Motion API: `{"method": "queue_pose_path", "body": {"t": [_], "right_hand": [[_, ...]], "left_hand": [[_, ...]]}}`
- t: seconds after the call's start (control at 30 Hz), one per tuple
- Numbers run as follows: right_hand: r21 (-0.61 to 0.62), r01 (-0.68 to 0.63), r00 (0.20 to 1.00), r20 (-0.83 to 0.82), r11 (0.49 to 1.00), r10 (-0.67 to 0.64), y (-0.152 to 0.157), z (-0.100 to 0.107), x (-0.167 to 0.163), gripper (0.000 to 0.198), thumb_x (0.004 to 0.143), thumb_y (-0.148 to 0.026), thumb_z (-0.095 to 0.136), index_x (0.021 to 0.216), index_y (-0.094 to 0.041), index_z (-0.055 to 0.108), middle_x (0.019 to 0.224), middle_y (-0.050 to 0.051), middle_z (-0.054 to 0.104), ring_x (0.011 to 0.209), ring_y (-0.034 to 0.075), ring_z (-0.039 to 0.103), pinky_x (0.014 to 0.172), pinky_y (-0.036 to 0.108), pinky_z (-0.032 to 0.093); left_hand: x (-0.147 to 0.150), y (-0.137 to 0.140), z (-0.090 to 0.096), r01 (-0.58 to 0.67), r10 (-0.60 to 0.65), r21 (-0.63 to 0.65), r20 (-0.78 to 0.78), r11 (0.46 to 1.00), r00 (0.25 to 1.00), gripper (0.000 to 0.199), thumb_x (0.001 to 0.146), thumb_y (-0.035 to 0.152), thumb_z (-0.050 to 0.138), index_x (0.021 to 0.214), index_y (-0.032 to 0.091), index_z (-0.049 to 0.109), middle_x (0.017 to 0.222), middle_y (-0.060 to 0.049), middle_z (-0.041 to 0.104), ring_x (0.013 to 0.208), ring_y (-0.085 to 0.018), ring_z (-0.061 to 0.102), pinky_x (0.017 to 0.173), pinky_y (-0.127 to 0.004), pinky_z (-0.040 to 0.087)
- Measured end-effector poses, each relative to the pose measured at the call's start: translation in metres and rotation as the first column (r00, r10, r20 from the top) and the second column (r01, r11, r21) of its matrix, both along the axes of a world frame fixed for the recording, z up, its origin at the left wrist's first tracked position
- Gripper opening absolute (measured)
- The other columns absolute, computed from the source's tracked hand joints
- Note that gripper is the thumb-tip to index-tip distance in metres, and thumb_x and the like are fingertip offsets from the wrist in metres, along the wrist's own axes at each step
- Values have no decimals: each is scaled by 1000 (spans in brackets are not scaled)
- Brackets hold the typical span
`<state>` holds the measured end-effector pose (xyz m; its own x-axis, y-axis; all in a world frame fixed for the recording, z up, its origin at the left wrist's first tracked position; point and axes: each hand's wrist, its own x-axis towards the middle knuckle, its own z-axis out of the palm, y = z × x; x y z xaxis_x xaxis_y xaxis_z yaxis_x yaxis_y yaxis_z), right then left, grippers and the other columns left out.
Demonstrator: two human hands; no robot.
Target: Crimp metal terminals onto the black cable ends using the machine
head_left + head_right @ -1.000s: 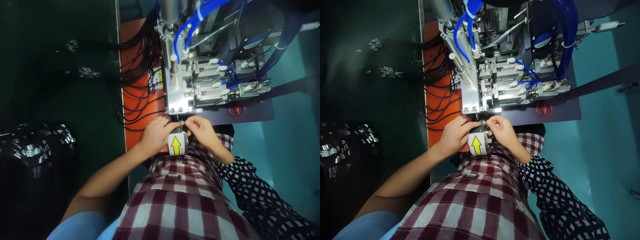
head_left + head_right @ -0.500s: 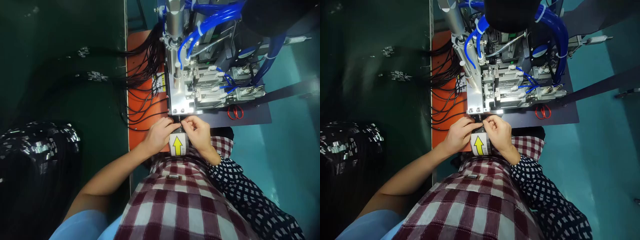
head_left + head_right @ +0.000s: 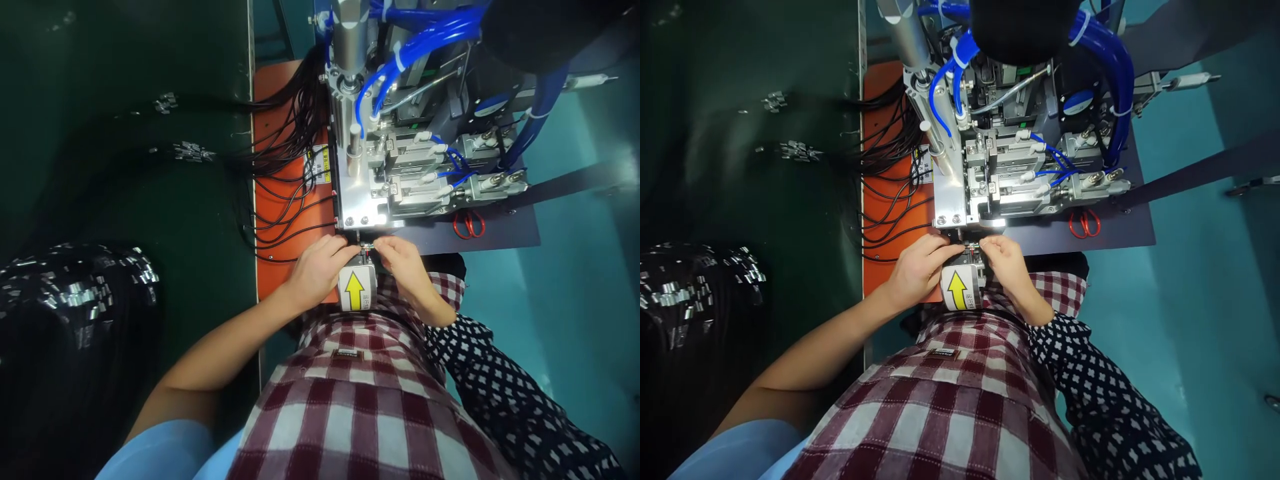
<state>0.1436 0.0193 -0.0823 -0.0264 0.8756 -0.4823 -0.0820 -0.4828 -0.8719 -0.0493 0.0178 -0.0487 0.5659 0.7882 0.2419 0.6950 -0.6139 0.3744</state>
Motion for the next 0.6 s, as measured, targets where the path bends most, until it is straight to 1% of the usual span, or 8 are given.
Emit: {"method": "queue_pose_path", "body": {"t": [0.03, 0.1, 0.13, 0.23, 0.37, 0.43, 0.53, 0.6], "right_hand": [[-34, 12, 1000, -27, 999, -13, -3, 0, 1, 22, 77, -38, 69, 75, -16, 63, 57, -5, 49, 47, 7, 34, 44, 23, 25], [-46, 24, 999, -42, 999, -26, -11, 1, 0, 24, 77, -40, 70, 77, -16, 65, 54, -6, 44, 46, 6, 31, 43, 22, 21], [-38, 9, 999, -40, 999, -10, -15, 3, 0, 25, 77, -41, 69, 79, -17, 66, 53, -6, 45, 46, 7, 32, 43, 22, 23], [-4, -14, 1000, -13, 1000, 14, -21, 11, -3, 24, 75, -41, 72, 80, -17, 69, 58, -3, 54, 48, 8, 39, 45, 23, 31], [-3, -37, 999, 31, 999, 37, -16, 20, -5, 22, 71, -38, 75, 75, -17, 70, 63, 0, 61, 52, 11, 47, 48, 25, 38], [20, -69, 994, 89, 997, 67, -14, 22, -4, 21, 73, -38, 72, 74, -17, 69, 62, 0, 60, 51, 11, 47, 47, 25, 39], [124, -110, 968, 237, 986, 79, -15, 24, -1, 20, 80, -37, 66, 77, -18, 67, 59, -2, 56, 51, 10, 47, 48, 24, 38], [156, -141, 949, 302, 978, 88, -16, 24, 1, 20, 82, -38, 65, 78, -18, 67, 60, -2, 56, 52, 10, 47, 49, 24, 38]], "left_hand": [[0, 0, 0, -1, 1, -1, -3, 1000, 1000, 31, 97, 17, 39, 111, 13, 67, 94, -10, 64, 84, -20, 56, 74, -31, 50], [1, 0, 0, 3, -3, -4, -1, 1000, 1000, 31, 98, 18, 39, 111, 13, 67, 94, -10, 65, 84, -20, 56, 73, -31, 50], [1, 0, 0, 5, -5, -7, -1, 1000, 1000, 31, 98, 19, 40, 111, 13, 67, 94, -10, 65, 84, -20, 56, 74, -31, 50], [0, 0, 0, 4, -4, -14, 6, 1000, 1000, 32, 98, 18, 38, 111, 13, 67, 95, -10, 65, 86, -20, 56, 74, -31, 50], [-1, 1, 0, 3, -2, -20, 29, 1000, 1000, 32, 97, 17, 38, 111, 13, 67, 95, -10, 65, 86, -20, 57, 74, -31, 50], [-1, 1, -1, 4, -4, -15, 29, 1000, 1000, 32, 97, 16, 39, 110, 13, 67, 95, -10, 64, 86, -20, 57, 74, -31, 50], [-1, 1, -1, 8, -8, 9, 26, 1000, 1000, 32, 96, 15, 38, 110, 13, 67, 95, -10, 64, 85, -20, 57, 73, -30, 50], [-1, 1, -2, 6, -7, 20, 27, 1000, 1000, 32, 96, 15, 39, 109, 12, 67, 95, -10, 64, 84, -20, 57, 73, -30, 50]]}}
